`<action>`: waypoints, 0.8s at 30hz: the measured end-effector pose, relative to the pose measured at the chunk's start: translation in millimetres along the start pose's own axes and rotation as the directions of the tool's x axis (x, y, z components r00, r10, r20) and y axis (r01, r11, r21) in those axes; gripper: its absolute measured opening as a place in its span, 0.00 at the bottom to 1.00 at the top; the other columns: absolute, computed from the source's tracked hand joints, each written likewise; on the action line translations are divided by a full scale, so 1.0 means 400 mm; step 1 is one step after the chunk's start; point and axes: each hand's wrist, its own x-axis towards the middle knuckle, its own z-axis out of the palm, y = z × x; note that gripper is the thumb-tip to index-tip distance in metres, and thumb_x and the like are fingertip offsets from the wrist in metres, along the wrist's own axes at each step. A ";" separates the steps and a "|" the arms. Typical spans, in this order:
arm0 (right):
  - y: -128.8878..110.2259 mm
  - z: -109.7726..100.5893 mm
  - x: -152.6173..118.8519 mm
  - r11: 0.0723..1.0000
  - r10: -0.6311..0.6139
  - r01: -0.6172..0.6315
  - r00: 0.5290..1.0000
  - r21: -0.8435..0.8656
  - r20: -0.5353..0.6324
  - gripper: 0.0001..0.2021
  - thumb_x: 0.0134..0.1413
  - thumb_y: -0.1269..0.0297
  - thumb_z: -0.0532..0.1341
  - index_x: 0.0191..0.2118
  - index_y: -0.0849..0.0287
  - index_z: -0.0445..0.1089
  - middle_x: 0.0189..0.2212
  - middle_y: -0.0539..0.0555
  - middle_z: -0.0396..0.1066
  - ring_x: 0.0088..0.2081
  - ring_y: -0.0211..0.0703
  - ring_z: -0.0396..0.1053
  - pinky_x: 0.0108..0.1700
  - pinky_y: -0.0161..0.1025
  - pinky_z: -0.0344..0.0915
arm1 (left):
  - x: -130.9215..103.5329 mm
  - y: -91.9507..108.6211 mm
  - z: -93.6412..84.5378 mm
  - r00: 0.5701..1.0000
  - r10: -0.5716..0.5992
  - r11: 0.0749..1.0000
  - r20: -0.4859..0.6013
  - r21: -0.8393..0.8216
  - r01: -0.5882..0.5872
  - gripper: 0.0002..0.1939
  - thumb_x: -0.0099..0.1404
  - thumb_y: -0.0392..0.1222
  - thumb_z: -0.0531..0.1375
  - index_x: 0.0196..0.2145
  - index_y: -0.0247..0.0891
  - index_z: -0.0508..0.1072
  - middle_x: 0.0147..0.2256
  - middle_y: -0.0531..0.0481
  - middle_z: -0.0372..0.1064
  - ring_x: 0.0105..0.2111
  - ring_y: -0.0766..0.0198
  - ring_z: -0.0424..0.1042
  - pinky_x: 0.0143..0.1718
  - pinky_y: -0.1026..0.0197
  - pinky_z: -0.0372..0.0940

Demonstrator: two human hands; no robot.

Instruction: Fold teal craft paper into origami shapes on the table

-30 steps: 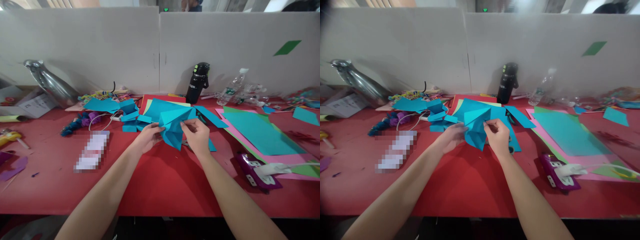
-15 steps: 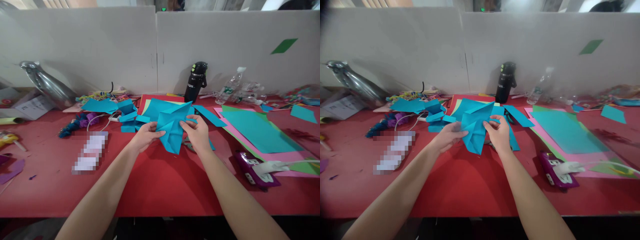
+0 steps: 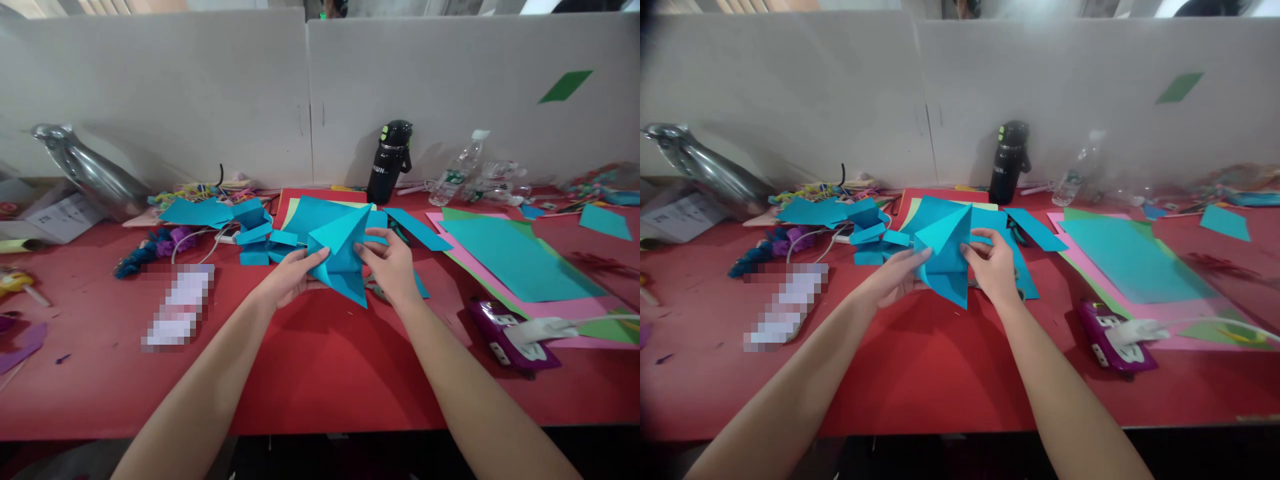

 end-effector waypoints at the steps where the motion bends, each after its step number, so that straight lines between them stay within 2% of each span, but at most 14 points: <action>1: 0.000 0.000 0.000 1.000 0.003 -0.003 1.000 -0.002 -0.004 0.22 0.49 0.52 0.71 0.46 0.56 0.69 0.33 0.55 0.79 0.35 0.48 0.77 0.36 0.44 0.73 | -0.004 0.000 0.001 1.000 0.009 1.000 0.014 0.025 -0.009 0.26 0.59 0.55 0.70 0.50 0.38 0.75 0.50 0.39 0.76 0.46 0.50 0.78 0.48 0.48 0.75; 6: -0.004 0.003 -0.003 1.000 0.014 -0.015 1.000 0.010 0.003 0.20 0.49 0.52 0.70 0.45 0.55 0.70 0.33 0.55 0.80 0.36 0.49 0.78 0.37 0.45 0.74 | -0.010 -0.001 0.001 0.998 0.033 0.993 0.047 0.112 -0.038 0.25 0.55 0.48 0.73 0.49 0.39 0.76 0.50 0.39 0.76 0.47 0.48 0.77 0.46 0.48 0.74; 11: -0.015 0.006 -0.006 0.999 0.037 -0.037 0.999 0.013 0.032 0.18 0.50 0.54 0.70 0.44 0.55 0.71 0.33 0.54 0.79 0.33 0.46 0.76 0.32 0.41 0.72 | -0.008 0.000 0.004 0.988 0.116 0.987 0.106 0.097 -0.126 0.26 0.53 0.42 0.75 0.49 0.38 0.76 0.52 0.39 0.75 0.48 0.47 0.77 0.48 0.46 0.73; 14: -0.022 0.001 -0.006 0.999 0.049 -0.047 0.995 -0.023 0.091 0.18 0.52 0.54 0.69 0.46 0.55 0.69 0.32 0.52 0.77 0.27 0.40 0.69 0.26 0.37 0.64 | -0.009 0.003 0.004 0.989 0.144 0.985 0.045 0.087 -0.147 0.26 0.56 0.45 0.73 0.51 0.40 0.74 0.51 0.40 0.76 0.48 0.48 0.77 0.46 0.48 0.73; 16: -0.025 -0.003 -0.006 0.997 0.026 -0.013 0.983 -0.075 0.183 0.17 0.55 0.55 0.67 0.48 0.55 0.68 0.31 0.51 0.75 0.24 0.38 0.64 0.24 0.37 0.60 | -0.009 0.005 0.002 0.980 0.194 0.977 -0.034 0.099 -0.190 0.27 0.56 0.46 0.73 0.52 0.41 0.74 0.49 0.41 0.77 0.47 0.48 0.77 0.46 0.49 0.73; 19: -0.028 -0.008 -0.006 0.988 -0.007 0.056 0.949 -0.147 0.316 0.16 0.59 0.55 0.64 0.50 0.55 0.68 0.29 0.49 0.71 0.25 0.38 0.61 0.26 0.38 0.57 | -0.006 0.003 -0.002 0.937 0.336 0.938 -0.099 0.127 -0.323 0.23 0.57 0.46 0.72 0.49 0.39 0.76 0.50 0.41 0.77 0.50 0.47 0.76 0.49 0.48 0.72; 22: -0.032 -0.006 -0.008 0.980 -0.005 0.071 0.943 -0.187 0.332 0.15 0.60 0.56 0.62 0.50 0.55 0.67 0.29 0.49 0.70 0.25 0.39 0.59 0.27 0.39 0.56 | -0.002 -0.004 -0.002 0.895 0.423 0.904 -0.139 0.132 -0.407 0.18 0.58 0.47 0.71 0.44 0.36 0.79 0.48 0.40 0.78 0.49 0.46 0.76 0.50 0.46 0.71; 24: -0.034 -0.002 -0.011 0.976 -0.006 0.074 0.950 -0.204 0.313 0.14 0.61 0.56 0.62 0.49 0.55 0.67 0.29 0.50 0.71 0.25 0.39 0.59 0.27 0.39 0.56 | -0.001 -0.008 0.001 0.899 0.411 0.910 -0.154 0.131 -0.393 0.18 0.58 0.48 0.71 0.43 0.36 0.79 0.47 0.40 0.78 0.48 0.46 0.77 0.50 0.46 0.71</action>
